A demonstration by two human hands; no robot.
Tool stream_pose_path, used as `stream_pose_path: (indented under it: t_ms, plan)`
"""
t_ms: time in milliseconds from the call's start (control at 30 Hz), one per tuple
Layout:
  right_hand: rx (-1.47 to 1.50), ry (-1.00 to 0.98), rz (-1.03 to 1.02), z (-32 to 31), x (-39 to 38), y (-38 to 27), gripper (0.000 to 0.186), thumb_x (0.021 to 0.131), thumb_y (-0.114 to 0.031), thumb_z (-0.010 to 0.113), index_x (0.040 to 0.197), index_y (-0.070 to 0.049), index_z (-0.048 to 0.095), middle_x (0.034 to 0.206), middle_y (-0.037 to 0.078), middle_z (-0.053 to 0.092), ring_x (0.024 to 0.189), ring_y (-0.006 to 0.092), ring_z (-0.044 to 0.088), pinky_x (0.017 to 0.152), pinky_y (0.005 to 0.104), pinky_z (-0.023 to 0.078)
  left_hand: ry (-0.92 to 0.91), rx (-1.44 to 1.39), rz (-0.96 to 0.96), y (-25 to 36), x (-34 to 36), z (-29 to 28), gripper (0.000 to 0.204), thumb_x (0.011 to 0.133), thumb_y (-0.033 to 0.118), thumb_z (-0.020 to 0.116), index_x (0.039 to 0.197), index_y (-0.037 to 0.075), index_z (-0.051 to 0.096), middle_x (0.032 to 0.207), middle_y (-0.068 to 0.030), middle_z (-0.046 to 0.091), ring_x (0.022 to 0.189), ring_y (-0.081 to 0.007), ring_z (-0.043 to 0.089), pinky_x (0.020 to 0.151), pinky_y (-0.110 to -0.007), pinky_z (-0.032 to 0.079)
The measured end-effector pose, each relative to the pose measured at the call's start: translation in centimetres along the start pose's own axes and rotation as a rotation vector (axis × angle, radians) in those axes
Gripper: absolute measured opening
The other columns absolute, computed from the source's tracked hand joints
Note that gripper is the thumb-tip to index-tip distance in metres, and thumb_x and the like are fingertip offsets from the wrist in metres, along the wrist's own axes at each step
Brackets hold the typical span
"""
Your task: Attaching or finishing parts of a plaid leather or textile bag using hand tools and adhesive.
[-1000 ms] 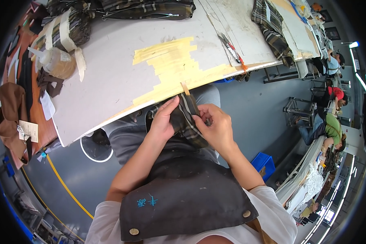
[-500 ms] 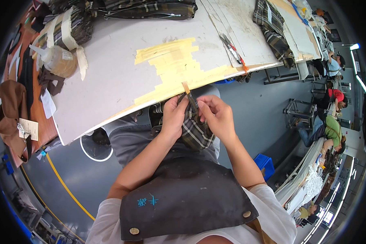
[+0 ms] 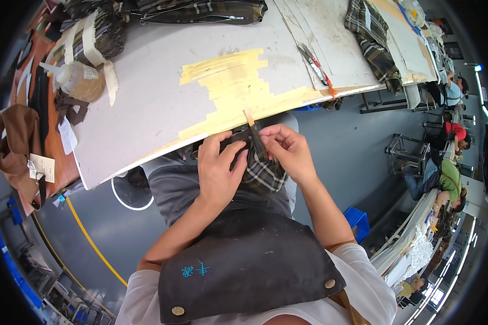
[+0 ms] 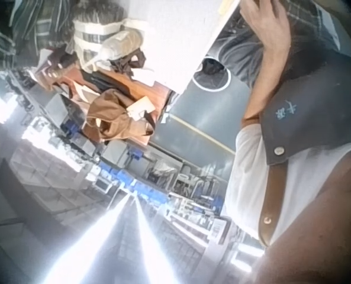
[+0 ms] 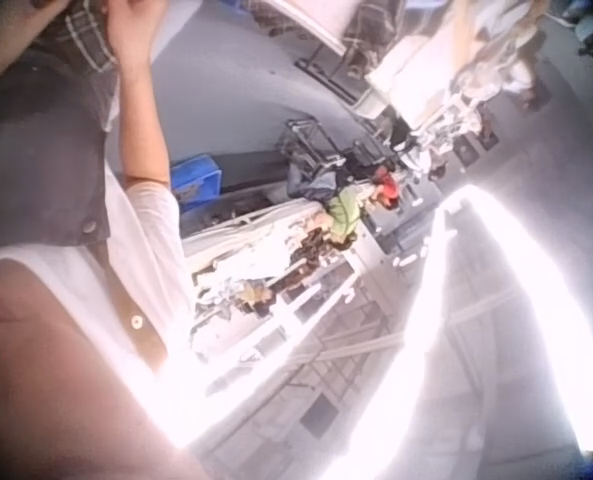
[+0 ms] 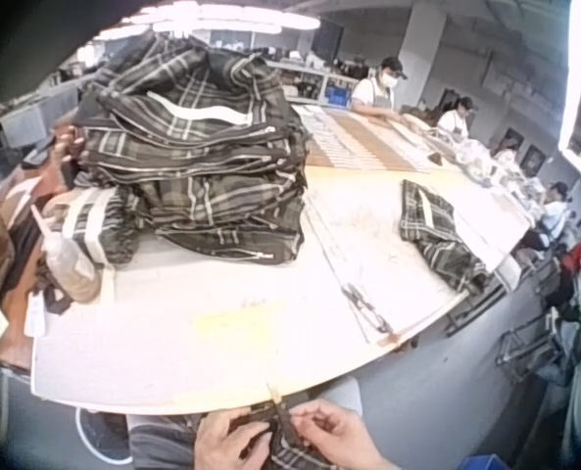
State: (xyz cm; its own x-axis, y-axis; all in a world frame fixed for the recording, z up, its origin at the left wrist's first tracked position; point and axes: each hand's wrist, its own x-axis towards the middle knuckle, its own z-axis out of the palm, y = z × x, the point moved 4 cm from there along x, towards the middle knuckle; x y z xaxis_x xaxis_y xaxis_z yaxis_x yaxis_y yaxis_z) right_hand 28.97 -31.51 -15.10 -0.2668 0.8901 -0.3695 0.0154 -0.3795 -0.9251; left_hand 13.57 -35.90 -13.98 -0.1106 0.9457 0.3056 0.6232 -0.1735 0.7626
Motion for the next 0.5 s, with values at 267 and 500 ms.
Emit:
stream_pose_path:
  t_ms: [267,500]
  plan:
    - [-0.003,-0.051,0.023,-0.3,-0.8,0.2,0.017,0.081,0.001,0.058,0.098,0.001,0.057,0.081,0.002,0.058,0.07,0.0051,0.052,0.06,0.0184,0.043,-0.195,-0.391,-0.299,0.5,1.3,0.5,0.011,0.073,-0.002,0.064,0.084,-0.001,0.062,0.079,-0.0067,0.059,0.068,-0.0106,0.055,0.057,-0.021,0.043]
    - [-0.063,0.018,-0.055,-0.2,-0.9,0.1,0.013,0.08,-0.002,0.061,0.092,0.002,0.06,0.077,0.002,0.061,0.063,0.0044,0.053,0.056,0.0178,0.044,-0.273,-0.505,-0.445,0.0,1.7,1.7,0.006,0.077,0.0,0.062,0.081,-0.004,0.06,0.071,-0.001,0.059,0.061,-0.0025,0.051,0.056,-0.017,0.043]
